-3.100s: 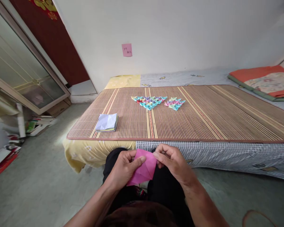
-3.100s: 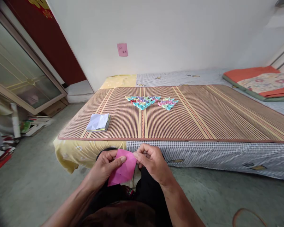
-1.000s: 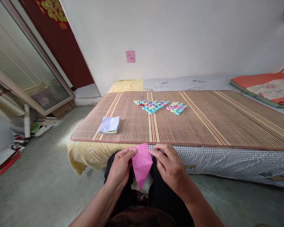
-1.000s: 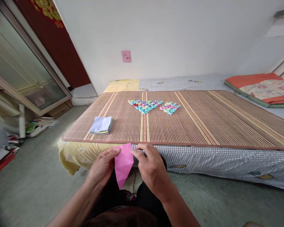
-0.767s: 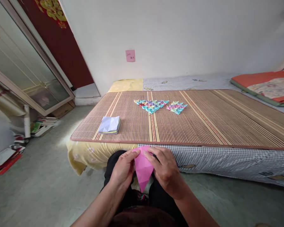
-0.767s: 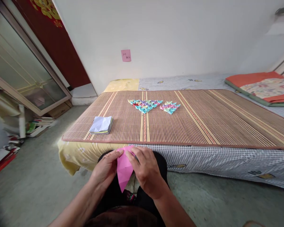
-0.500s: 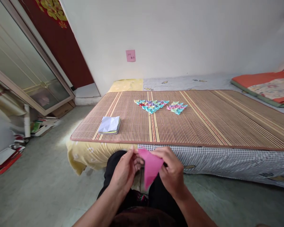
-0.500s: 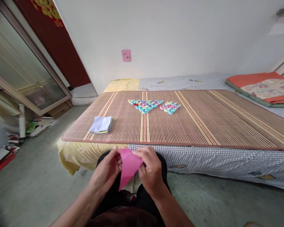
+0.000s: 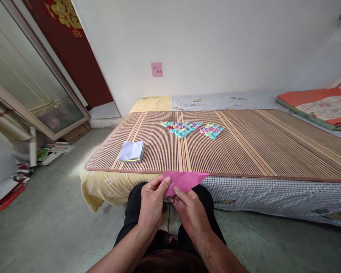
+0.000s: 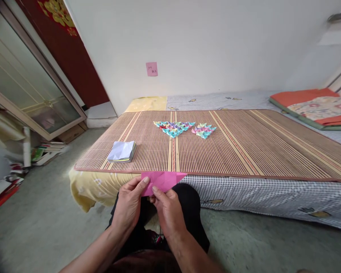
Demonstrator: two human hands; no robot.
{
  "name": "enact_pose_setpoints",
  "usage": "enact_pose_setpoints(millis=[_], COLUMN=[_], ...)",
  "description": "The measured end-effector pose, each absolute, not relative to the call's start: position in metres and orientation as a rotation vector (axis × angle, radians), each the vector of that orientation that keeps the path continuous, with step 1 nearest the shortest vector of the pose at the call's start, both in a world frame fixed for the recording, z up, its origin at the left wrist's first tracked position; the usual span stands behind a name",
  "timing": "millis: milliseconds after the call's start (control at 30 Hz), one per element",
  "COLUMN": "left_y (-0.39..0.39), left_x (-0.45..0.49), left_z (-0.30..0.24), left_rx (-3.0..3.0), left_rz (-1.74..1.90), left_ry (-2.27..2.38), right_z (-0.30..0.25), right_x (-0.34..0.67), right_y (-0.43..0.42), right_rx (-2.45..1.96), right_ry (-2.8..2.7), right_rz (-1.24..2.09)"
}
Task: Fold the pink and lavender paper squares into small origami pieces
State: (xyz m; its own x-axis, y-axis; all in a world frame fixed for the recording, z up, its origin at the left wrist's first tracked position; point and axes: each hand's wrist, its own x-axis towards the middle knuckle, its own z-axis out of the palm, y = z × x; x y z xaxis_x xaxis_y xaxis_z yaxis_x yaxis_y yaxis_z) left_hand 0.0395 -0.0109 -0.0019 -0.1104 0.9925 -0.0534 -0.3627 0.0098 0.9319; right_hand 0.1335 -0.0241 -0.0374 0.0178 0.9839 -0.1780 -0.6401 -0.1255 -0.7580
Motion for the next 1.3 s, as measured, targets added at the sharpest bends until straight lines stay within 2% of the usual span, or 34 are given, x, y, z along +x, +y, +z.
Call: enact_pose_setpoints(millis=[100,300,500,667,967,1300], left_y=[-0.009,-0.004,-0.002,-0.001,-0.007,-0.015], left_x=[0.036,0.022,0.016,0.02,0.027,0.033], left_z=[0.0,0.01,0.01,0.004,0.004,0.005], left_rx=[0.786,0.696,0.647,0.647,0.877,0.953], left_rz=[1.368,1.324,1.136,1.012,0.967,0.955], left_ry=[0.98,0.994,0.962,0.943,0.989,0.98], right_z=[-0.041,-0.032,-0.017,-0.006,-0.003,-0.005], right_x=[0.134,0.187,0.236,0.246,0.235,0.216], right_y=[-0.027,-0.025,-0.024,-0.024,-0.024,-0.025], right_rx=[-0.822,-0.88,-0.931,-0.778,-0.773,-0.937], right_ry=[-0.624,-1.215,-1.465,-1.773,-1.774,-1.695], right_rz=[1.539,1.603,1.217,1.126,1.134,0.999])
